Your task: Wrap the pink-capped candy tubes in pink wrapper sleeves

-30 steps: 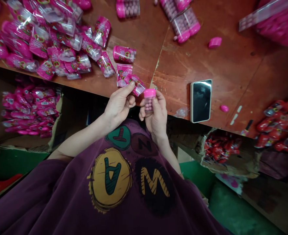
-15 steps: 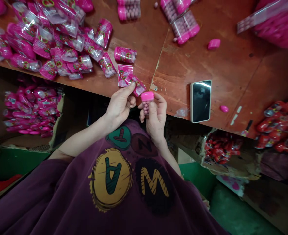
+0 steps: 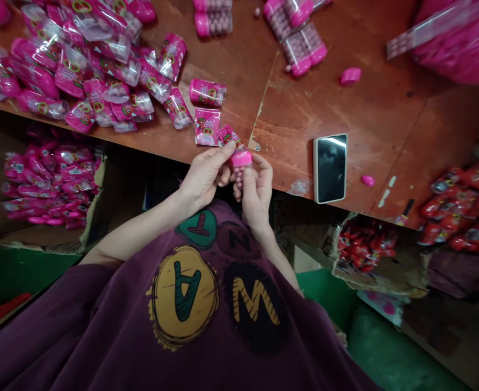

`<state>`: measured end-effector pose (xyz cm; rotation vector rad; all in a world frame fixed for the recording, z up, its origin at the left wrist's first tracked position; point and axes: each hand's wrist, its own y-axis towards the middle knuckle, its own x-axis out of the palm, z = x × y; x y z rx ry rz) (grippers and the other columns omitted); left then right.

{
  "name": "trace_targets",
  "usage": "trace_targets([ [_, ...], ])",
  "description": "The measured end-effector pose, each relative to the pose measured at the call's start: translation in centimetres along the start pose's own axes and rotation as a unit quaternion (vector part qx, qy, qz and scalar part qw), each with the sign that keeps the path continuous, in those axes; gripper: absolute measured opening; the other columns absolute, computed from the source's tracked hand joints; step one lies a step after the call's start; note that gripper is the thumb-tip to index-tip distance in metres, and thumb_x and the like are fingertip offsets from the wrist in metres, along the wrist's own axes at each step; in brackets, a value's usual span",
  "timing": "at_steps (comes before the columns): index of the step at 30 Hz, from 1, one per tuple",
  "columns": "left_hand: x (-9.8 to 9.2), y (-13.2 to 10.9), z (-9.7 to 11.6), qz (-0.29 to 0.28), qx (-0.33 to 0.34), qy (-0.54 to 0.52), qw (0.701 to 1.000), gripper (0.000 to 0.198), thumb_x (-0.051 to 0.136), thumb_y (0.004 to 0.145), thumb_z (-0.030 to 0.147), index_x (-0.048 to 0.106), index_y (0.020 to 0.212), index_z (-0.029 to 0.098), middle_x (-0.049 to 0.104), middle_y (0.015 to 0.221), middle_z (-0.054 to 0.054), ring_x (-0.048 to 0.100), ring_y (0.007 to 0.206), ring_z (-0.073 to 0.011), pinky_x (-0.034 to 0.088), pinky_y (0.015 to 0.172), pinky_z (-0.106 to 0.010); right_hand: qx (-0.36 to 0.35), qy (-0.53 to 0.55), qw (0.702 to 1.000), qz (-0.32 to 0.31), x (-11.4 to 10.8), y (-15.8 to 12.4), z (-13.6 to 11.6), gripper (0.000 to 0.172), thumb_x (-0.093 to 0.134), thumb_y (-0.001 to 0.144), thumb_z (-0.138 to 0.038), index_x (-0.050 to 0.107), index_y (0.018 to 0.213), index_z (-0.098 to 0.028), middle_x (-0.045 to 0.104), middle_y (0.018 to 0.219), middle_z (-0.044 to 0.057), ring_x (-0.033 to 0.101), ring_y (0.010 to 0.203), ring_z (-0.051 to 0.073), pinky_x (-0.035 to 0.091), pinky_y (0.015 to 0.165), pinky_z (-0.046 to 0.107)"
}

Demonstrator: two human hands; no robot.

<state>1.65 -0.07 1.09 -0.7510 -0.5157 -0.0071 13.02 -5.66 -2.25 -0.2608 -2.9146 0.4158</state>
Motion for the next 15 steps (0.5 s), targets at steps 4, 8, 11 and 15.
trace_targets([
  [4, -0.1, -0.1, 0.2, -0.052, -0.010, 0.024, 0.998, 0.045, 0.083, 0.091, 0.050, 0.060, 0.070, 0.016, 0.053, 0.051, 0.005, 0.042, 0.041, -0.0027, 0.026, 0.042, -0.020, 0.032, 0.021, 0.999, -0.017, -0.3, 0.5, 0.0, 0.048, 0.064, 0.098, -0.064, 0.050, 0.131, -0.032, 0.060, 0.091, -0.001, 0.054, 0.064, 0.011, 0.045, 0.050, 0.023],
  [8, 0.0, 0.0, -0.1, -0.071, -0.015, 0.036, 0.997, 0.049, 0.082, 0.090, 0.054, 0.061, 0.069, 0.015, 0.055, 0.053, 0.004, 0.040, 0.040, -0.0020, 0.023, 0.042, -0.021, 0.015, -0.002, 0.999, -0.035, -0.4, 1.1, 0.4, 0.047, 0.056, 0.101, -0.066, 0.045, 0.133, -0.032, 0.058, 0.090, -0.002, 0.052, 0.060, 0.010, 0.042, 0.047, 0.023],
  [11, 0.1, -0.1, -0.4, -0.085, -0.006, 0.030, 0.996, 0.050, 0.081, 0.090, 0.055, 0.062, 0.068, 0.015, 0.054, 0.051, 0.005, 0.035, 0.038, -0.0015, 0.022, 0.042, -0.021, -0.079, -0.091, 0.993, -0.004, -0.5, 1.3, 0.6, 0.046, 0.058, 0.102, -0.063, 0.044, 0.132, -0.032, 0.064, 0.108, 0.002, 0.067, 0.081, 0.014, 0.057, 0.069, 0.030],
  [15, 0.2, -0.3, -0.3, -0.082, 0.007, 0.020, 0.996, 0.051, 0.080, 0.091, 0.056, 0.060, 0.067, 0.016, 0.045, 0.046, 0.007, 0.034, 0.038, -0.0022, 0.023, 0.043, -0.021, -0.107, -0.128, 0.986, -0.030, -0.9, 1.1, 0.3, 0.050, 0.058, 0.102, -0.062, 0.042, 0.138, -0.031, 0.066, 0.117, 0.004, 0.070, 0.093, 0.016, 0.060, 0.084, 0.036],
])
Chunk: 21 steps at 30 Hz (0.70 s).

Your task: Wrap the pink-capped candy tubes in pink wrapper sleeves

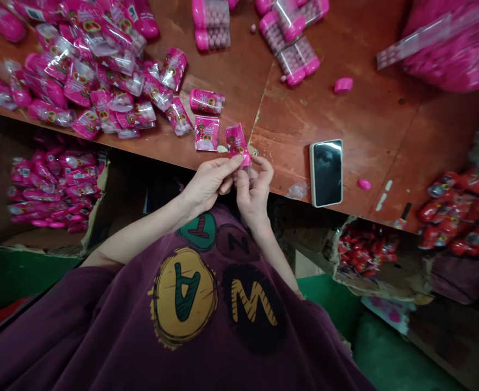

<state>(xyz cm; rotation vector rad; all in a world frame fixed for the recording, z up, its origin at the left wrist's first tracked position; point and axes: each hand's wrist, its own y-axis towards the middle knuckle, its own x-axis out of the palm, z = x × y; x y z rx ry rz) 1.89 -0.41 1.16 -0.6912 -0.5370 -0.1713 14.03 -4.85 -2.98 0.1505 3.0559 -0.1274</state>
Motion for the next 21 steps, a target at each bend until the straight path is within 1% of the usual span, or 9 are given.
trace_targets([
  [3, -0.1, 0.1, 0.2, 0.007, 0.011, 0.009, 1.000, 0.054, 0.076, 0.092, 0.063, 0.060, 0.068, 0.017, 0.044, 0.045, 0.007, 0.037, 0.039, -0.0034, 0.027, 0.043, -0.021, 0.067, 0.073, 0.994, -0.050, -0.5, -0.3, -0.6, 0.053, 0.060, 0.101, -0.063, 0.042, 0.141, -0.033, 0.063, 0.096, -0.001, 0.061, 0.069, 0.012, 0.056, 0.064, 0.029],
  [5, -0.3, 0.2, 0.1, 0.007, 0.017, 0.021, 1.000, 0.057, 0.074, 0.091, 0.067, 0.060, 0.068, 0.017, 0.044, 0.044, 0.007, 0.038, 0.038, -0.0042, 0.029, 0.043, -0.021, 0.116, 0.131, 0.982, -0.068, -0.6, -0.4, -1.0, 0.052, 0.060, 0.101, -0.063, 0.044, 0.141, -0.034, 0.059, 0.089, -0.004, 0.047, 0.055, 0.009, 0.044, 0.048, 0.024],
  [7, -0.5, 0.2, -0.1, 0.003, 0.019, 0.030, 0.999, 0.058, 0.073, 0.091, 0.068, 0.059, 0.066, 0.018, 0.045, 0.044, 0.006, 0.039, 0.038, -0.0050, 0.031, 0.043, -0.021, 0.143, 0.170, 0.972, -0.075, -0.5, -0.4, -1.2, 0.050, 0.057, 0.102, -0.063, 0.044, 0.142, -0.035, 0.056, 0.087, -0.005, 0.037, 0.048, 0.007, 0.033, 0.040, 0.022],
  [9, -0.8, 0.2, -0.3, -0.011, 0.018, 0.032, 0.999, 0.056, 0.073, 0.092, 0.066, 0.061, 0.068, 0.017, 0.049, 0.046, 0.005, 0.043, 0.040, -0.0057, 0.034, 0.044, -0.021, 0.139, 0.165, 0.974, -0.069, -0.3, -0.4, -1.1, 0.052, 0.057, 0.102, -0.064, 0.042, 0.144, -0.036, 0.056, 0.088, -0.004, 0.039, 0.049, 0.007, 0.033, 0.040, 0.022],
  [11, -1.0, 0.2, -0.2, -0.026, 0.016, 0.023, 0.999, 0.048, 0.077, 0.092, 0.059, 0.066, 0.074, 0.016, 0.055, 0.052, 0.004, 0.044, 0.041, -0.0046, 0.033, 0.044, -0.020, 0.115, 0.132, 0.983, -0.048, -0.1, -0.4, -1.0, 0.058, 0.061, 0.100, -0.064, 0.039, 0.147, -0.037, 0.059, 0.094, -0.002, 0.049, 0.057, 0.009, 0.042, 0.046, 0.023],
  [13, -1.1, 0.4, 0.0, -0.024, 0.015, 0.003, 1.000, 0.041, 0.081, 0.091, 0.052, 0.068, 0.080, 0.015, 0.058, 0.058, 0.005, 0.041, 0.041, -0.0021, 0.029, 0.043, -0.019, 0.110, 0.116, 0.986, -0.046, 0.0, -0.5, -0.9, 0.062, 0.065, 0.099, -0.063, 0.037, 0.148, -0.038, 0.061, 0.098, -0.001, 0.054, 0.062, 0.010, 0.047, 0.051, 0.023],
  [17, -1.2, 0.7, 0.2, -0.013, -0.005, -0.032, 0.999, 0.042, 0.081, 0.093, 0.049, 0.062, 0.075, 0.015, 0.049, 0.052, 0.008, 0.031, 0.038, -0.0001, 0.023, 0.041, -0.018, 0.161, 0.178, 0.967, -0.082, 0.0, -0.6, -1.1, 0.062, 0.066, 0.098, -0.061, 0.038, 0.148, -0.039, 0.058, 0.090, -0.003, 0.044, 0.053, 0.008, 0.037, 0.041, 0.021],
  [19, -1.2, 0.6, -0.1, -0.018, -0.020, -0.028, 0.999, 0.042, 0.080, 0.094, 0.048, 0.062, 0.076, 0.015, 0.050, 0.052, 0.008, 0.033, 0.038, -0.0006, 0.022, 0.041, -0.018, 0.166, 0.191, 0.965, -0.071, 0.2, -0.5, -1.3, 0.061, 0.066, 0.098, -0.061, 0.039, 0.148, -0.039, 0.058, 0.091, -0.003, 0.041, 0.051, 0.008, 0.034, 0.039, 0.021],
  [21, -1.1, 0.3, -0.5, -0.018, -0.029, -0.019, 0.999, 0.040, 0.080, 0.093, 0.047, 0.064, 0.076, 0.015, 0.054, 0.052, 0.006, 0.040, 0.039, -0.0020, 0.024, 0.041, -0.018, 0.148, 0.167, 0.974, -0.044, 0.5, -0.3, -1.4, 0.062, 0.067, 0.097, -0.062, 0.040, 0.147, -0.039, 0.059, 0.096, -0.002, 0.042, 0.052, 0.007, 0.036, 0.040, 0.021],
])
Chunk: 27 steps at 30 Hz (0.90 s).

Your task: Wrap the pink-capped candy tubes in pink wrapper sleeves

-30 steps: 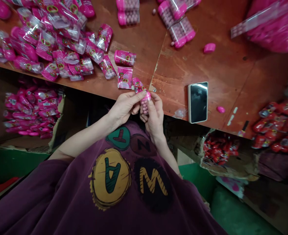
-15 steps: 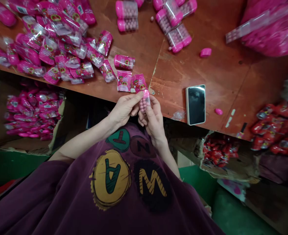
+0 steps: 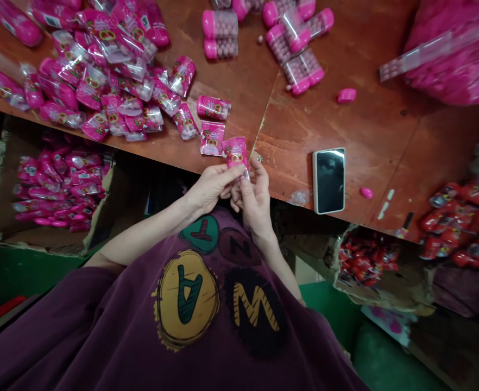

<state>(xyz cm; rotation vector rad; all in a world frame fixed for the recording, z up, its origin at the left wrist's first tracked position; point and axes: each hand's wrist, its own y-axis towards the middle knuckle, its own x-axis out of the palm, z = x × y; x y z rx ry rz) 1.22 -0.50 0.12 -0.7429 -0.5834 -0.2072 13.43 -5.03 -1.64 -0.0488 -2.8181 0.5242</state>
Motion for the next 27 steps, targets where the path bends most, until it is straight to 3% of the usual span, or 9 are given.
trace_targets([
  [3, 0.0, -0.4, -0.2, -0.003, -0.001, 0.010, 1.000, 0.039, 0.082, 0.091, 0.046, 0.063, 0.076, 0.015, 0.058, 0.053, 0.004, 0.046, 0.041, -0.0037, 0.026, 0.041, -0.018, -0.021, -0.044, 0.998, 0.025, 0.1, 0.3, 0.2, 0.066, 0.067, 0.095, -0.065, 0.039, 0.149, -0.039, 0.060, 0.099, -0.001, 0.045, 0.053, 0.007, 0.041, 0.042, 0.023],
  [9, -0.2, -0.7, 0.9, 0.003, 0.020, 0.001, 1.000, 0.038, 0.082, 0.092, 0.044, 0.063, 0.078, 0.015, 0.058, 0.054, 0.005, 0.038, 0.038, -0.0009, 0.023, 0.040, -0.018, -0.009, -0.039, 0.999, -0.026, -0.5, 0.8, 0.9, 0.066, 0.063, 0.097, -0.068, 0.037, 0.150, -0.038, 0.053, 0.081, -0.006, 0.045, 0.050, 0.010, 0.040, 0.039, 0.024],
  [16, -0.3, -0.8, 0.1, 0.020, 0.032, 0.025, 0.999, 0.041, 0.079, 0.094, 0.046, 0.059, 0.074, 0.016, 0.057, 0.051, 0.004, 0.050, 0.041, -0.0059, 0.038, 0.043, -0.018, -0.031, -0.017, 0.999, -0.004, 0.4, 1.9, 1.8, 0.062, 0.069, 0.093, -0.067, 0.042, 0.140, -0.036, 0.060, 0.095, -0.005, 0.041, 0.043, 0.003, 0.038, 0.036, 0.022],
  [19, -0.7, -0.7, 0.3, 0.012, 0.052, 0.037, 0.998, 0.043, 0.083, 0.088, 0.050, 0.061, 0.076, 0.016, 0.058, 0.052, 0.003, 0.052, 0.043, -0.0073, 0.037, 0.043, -0.019, -0.025, -0.022, 0.999, -0.026, 0.6, 2.6, 1.6, 0.064, 0.067, 0.094, -0.068, 0.041, 0.141, -0.034, 0.056, 0.080, -0.009, 0.042, 0.041, 0.005, 0.039, 0.036, 0.022],
  [22, -1.6, -0.5, 2.3, 0.031, 0.087, 0.063, 0.994, 0.044, 0.085, 0.084, 0.053, 0.062, 0.075, 0.016, 0.052, 0.050, 0.005, 0.043, 0.041, -0.0057, 0.030, 0.043, -0.020, -0.025, -0.036, 0.996, -0.080, 0.7, 3.4, 0.9, 0.067, 0.066, 0.097, -0.065, 0.035, 0.146, -0.032, 0.057, 0.070, -0.011, 0.046, 0.042, 0.008, 0.044, 0.042, 0.024],
  [24, -2.7, -0.1, 4.7, 0.085, 0.145, 0.092, 0.981, 0.044, 0.085, 0.084, 0.053, 0.060, 0.073, 0.018, 0.044, 0.049, 0.008, 0.035, 0.041, -0.0053, 0.025, 0.043, -0.022, -0.039, -0.059, 0.993, -0.099, 0.7, 4.1, 0.0, 0.067, 0.067, 0.098, -0.061, 0.034, 0.147, -0.031, 0.062, 0.073, -0.010, 0.046, 0.045, 0.008, 0.045, 0.046, 0.024],
  [27, -5.3, 0.3, 9.5, 0.193, 0.288, 0.190, 0.919, 0.038, 0.081, 0.087, 0.047, 0.060, 0.072, 0.020, 0.044, 0.055, 0.007, 0.036, 0.049, -0.0077, 0.028, 0.050, -0.023, -0.062, -0.097, 0.990, -0.080, 0.5, 5.0, -1.4, 0.051, 0.063, 0.101, -0.055, 0.045, 0.140, -0.027, 0.063, 0.075, -0.009, 0.045, 0.049, 0.007, 0.043, 0.049, 0.022],
])
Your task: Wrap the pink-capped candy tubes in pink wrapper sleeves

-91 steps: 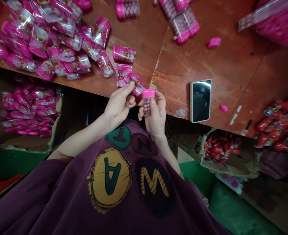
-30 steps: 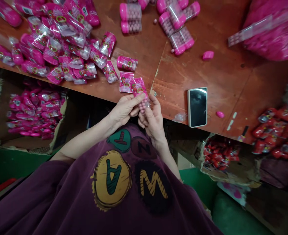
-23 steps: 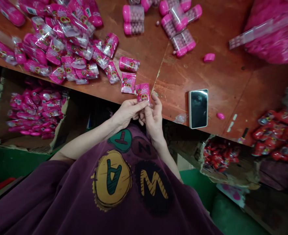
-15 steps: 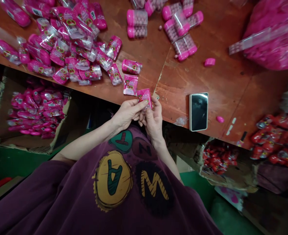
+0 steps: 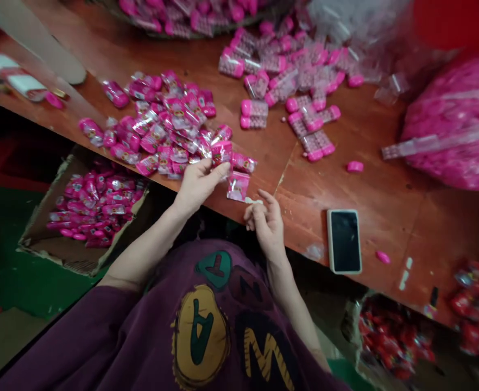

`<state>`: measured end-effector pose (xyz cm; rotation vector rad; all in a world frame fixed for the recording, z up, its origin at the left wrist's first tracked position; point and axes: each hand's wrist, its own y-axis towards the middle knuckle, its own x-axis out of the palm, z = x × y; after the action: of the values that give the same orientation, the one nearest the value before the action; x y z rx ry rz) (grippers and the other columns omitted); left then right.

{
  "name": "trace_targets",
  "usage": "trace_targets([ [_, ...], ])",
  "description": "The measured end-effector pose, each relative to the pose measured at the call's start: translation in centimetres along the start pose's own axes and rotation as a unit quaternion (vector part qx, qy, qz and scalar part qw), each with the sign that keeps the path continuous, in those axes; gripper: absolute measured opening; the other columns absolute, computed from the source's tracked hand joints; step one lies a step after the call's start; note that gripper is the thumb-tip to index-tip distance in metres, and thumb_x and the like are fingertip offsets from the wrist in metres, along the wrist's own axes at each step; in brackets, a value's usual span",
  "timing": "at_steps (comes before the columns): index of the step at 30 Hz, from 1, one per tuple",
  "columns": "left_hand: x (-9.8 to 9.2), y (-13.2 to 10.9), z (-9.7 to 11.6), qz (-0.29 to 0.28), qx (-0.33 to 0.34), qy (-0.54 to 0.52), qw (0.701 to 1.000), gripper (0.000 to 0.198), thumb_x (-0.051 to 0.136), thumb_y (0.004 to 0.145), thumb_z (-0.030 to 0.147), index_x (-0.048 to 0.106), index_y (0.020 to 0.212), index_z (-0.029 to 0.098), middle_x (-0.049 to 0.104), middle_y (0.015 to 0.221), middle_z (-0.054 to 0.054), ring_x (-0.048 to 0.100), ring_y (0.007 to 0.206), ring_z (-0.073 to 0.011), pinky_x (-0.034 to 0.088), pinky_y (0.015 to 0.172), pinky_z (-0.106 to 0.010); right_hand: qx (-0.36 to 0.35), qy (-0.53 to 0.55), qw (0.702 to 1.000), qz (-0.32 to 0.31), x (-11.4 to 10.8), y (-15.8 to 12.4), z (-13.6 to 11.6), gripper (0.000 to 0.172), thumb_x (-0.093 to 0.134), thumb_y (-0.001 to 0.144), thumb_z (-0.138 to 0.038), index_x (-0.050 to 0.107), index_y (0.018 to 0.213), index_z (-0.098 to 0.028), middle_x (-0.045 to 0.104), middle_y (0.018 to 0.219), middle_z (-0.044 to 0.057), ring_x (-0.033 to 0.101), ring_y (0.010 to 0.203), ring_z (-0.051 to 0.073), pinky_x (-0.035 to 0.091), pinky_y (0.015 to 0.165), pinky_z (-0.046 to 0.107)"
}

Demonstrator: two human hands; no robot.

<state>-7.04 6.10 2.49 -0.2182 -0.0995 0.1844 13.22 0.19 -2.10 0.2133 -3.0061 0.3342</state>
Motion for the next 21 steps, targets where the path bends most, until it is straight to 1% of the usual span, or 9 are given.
trace_targets([
  [2, -2.6, 2.5, 1.4, 0.080, 0.115, 0.117, 0.983, 0.033, 0.077, 0.091, 0.041, 0.062, 0.071, 0.020, 0.050, 0.063, 0.004, 0.046, 0.059, -0.0112, 0.037, 0.060, -0.024, -0.010, -0.044, 0.999, 0.022, -0.3, 1.0, -0.5, 0.040, 0.059, 0.104, -0.051, 0.052, 0.134, -0.025, 0.062, 0.075, -0.007, 0.046, 0.051, 0.008, 0.043, 0.052, 0.022],
  [5, -6.2, 5.1, 2.4, 0.201, 0.213, 0.294, 0.910, 0.022, 0.077, 0.092, 0.042, 0.072, 0.088, 0.021, 0.069, 0.090, -0.006, 0.064, 0.088, -0.0215, 0.049, 0.082, -0.030, -0.080, -0.179, 0.978, 0.065, 0.1, 3.3, -0.8, 0.039, 0.055, 0.105, -0.050, 0.057, 0.134, -0.023, 0.067, 0.084, -0.001, 0.059, 0.065, 0.014, 0.052, 0.064, 0.030],
  [6, -7.1, 5.6, 2.4, 0.231, 0.220, 0.336, 0.886, 0.027, 0.078, 0.091, 0.046, 0.075, 0.102, 0.021, 0.072, 0.107, -0.010, 0.067, 0.101, -0.0264, 0.051, 0.089, -0.034, -0.118, -0.245, 0.960, 0.073, 0.6, 4.3, -0.9, 0.043, 0.054, 0.104, -0.052, 0.058, 0.135, -0.022, 0.070, 0.093, 0.004, 0.066, 0.076, 0.019, 0.057, 0.073, 0.036],
  [7, -7.8, 5.8, 2.2, 0.254, 0.221, 0.370, 0.866, 0.042, 0.078, 0.090, 0.052, 0.075, 0.118, 0.021, 0.072, 0.123, -0.015, 0.066, 0.114, -0.0313, 0.052, 0.095, -0.038, -0.155, -0.318, 0.932, 0.074, 1.3, 5.2, -1.0, 0.049, 0.054, 0.103, -0.054, 0.058, 0.138, -0.020, 0.073, 0.106, 0.011, 0.070, 0.092, 0.024, 0.059, 0.085, 0.043],
  [9, -8.6, 5.6, 1.3, 0.278, 0.218, 0.423, 0.835, 0.069, 0.075, 0.089, 0.063, 0.067, 0.142, 0.019, 0.064, 0.146, -0.022, 0.060, 0.133, -0.0389, 0.049, 0.108, -0.046, -0.208, -0.465, 0.859, 0.044, 3.1, 7.1, -1.3, 0.064, 0.054, 0.101, -0.060, 0.055, 0.148, -0.015, 0.068, 0.137, 0.024, 0.065, 0.128, 0.036, 0.052, 0.107, 0.058],
  [11, -8.6, 4.9, 0.1, 0.257, 0.234, 0.470, 0.811, 0.083, 0.070, 0.088, 0.072, 0.062, 0.150, 0.017, 0.055, 0.159, -0.025, 0.050, 0.148, -0.0434, 0.038, 0.122, -0.055, -0.224, -0.583, 0.781, -0.008, 4.9, 8.8, -1.6, 0.080, 0.057, 0.099, -0.064, 0.048, 0.158, -0.010, 0.053, 0.158, 0.032, 0.048, 0.149, 0.046, 0.040, 0.117, 0.068],
  [14, -8.2, 3.9, -1.5, 0.161, 0.278, 0.534, 0.782, 0.095, 0.070, 0.081, 0.083, 0.062, 0.154, 0.022, 0.044, 0.171, -0.022, 0.031, 0.162, -0.0475, 0.012, 0.132, -0.068, -0.225, -0.680, 0.694, -0.079, 7.0, 10.9, -2.1, 0.093, 0.060, 0.098, -0.066, 0.038, 0.165, -0.006, 0.040, 0.167, 0.036, 0.036, 0.158, 0.052, 0.030, 0.121, 0.075],
  [17, -8.7, 4.2, -2.6, 0.113, 0.281, 0.567, 0.766, 0.097, 0.073, 0.077, 0.084, 0.061, 0.156, 0.028, 0.038, 0.174, -0.019, 0.022, 0.165, -0.0493, -0.006, 0.130, -0.074, -0.230, -0.722, 0.643, -0.114, 8.3, 12.7, -2.5, 0.094, 0.059, 0.098, -0.067, 0.037, 0.166, -0.006, 0.039, 0.167, 0.038, 0.040, 0.156, 0.053, 0.028, 0.122, 0.076],
  [21, -10.7, 6.2, -3.3, 0.137, 0.250, 0.566, 0.773, 0.095, 0.075, 0.079, 0.080, 0.060, 0.157, 0.029, 0.039, 0.174, -0.019, 0.022, 0.165, -0.0486, -0.005, 0.129, -0.075, -0.247, -0.742, 0.612, -0.121, 9.9, 14.8, -2.9, 0.092, 0.057, 0.099, -0.067, 0.037, 0.166, -0.006, 0.038, 0.165, 0.042, 0.049, 0.150, 0.053, 0.037, 0.117, 0.072],
])
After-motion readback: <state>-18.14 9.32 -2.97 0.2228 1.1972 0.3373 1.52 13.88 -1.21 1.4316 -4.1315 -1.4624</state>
